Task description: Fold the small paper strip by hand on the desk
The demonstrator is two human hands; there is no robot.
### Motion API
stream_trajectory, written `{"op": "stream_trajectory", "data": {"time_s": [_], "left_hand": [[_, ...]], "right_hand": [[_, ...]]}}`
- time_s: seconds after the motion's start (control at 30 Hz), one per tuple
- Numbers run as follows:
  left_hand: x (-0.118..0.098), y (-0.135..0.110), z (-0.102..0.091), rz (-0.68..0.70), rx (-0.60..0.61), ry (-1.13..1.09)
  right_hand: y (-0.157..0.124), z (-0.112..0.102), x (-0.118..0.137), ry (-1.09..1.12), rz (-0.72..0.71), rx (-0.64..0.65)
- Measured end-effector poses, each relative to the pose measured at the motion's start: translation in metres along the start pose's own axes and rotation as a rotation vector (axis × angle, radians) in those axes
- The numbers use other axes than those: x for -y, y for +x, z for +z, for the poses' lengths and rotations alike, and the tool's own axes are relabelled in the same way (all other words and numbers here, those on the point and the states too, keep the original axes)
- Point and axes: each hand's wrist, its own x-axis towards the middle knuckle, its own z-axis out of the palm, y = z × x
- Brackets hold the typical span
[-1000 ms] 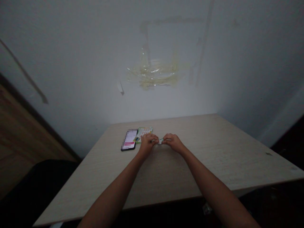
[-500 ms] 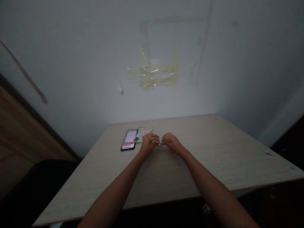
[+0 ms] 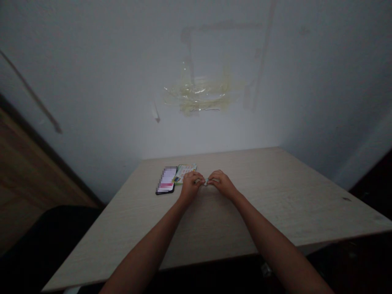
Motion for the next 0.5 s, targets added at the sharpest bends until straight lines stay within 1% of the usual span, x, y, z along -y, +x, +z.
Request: {"op": "stream_trajectory", "data": {"time_s": [0.13,0.33,0.5], "left_hand": [[0.0014,0.0002,-0.0002,0.0,-0.01,-0.022],[0.0003,-0.0018,0.0021,-0.025,-0.018,-0.033],[-0.0022,-0.0031,0.0021,-0.011,0.004,-0.05]], "right_hand": [[0.0,-0.0025,0.0012,0.01,0.04,-0.018],[-0.0017,0.0021,-0.0034,0.135,0.067,-0.025],[-0.0017,0.002,-0.0067,0.076,0.037,-0.012]]}}
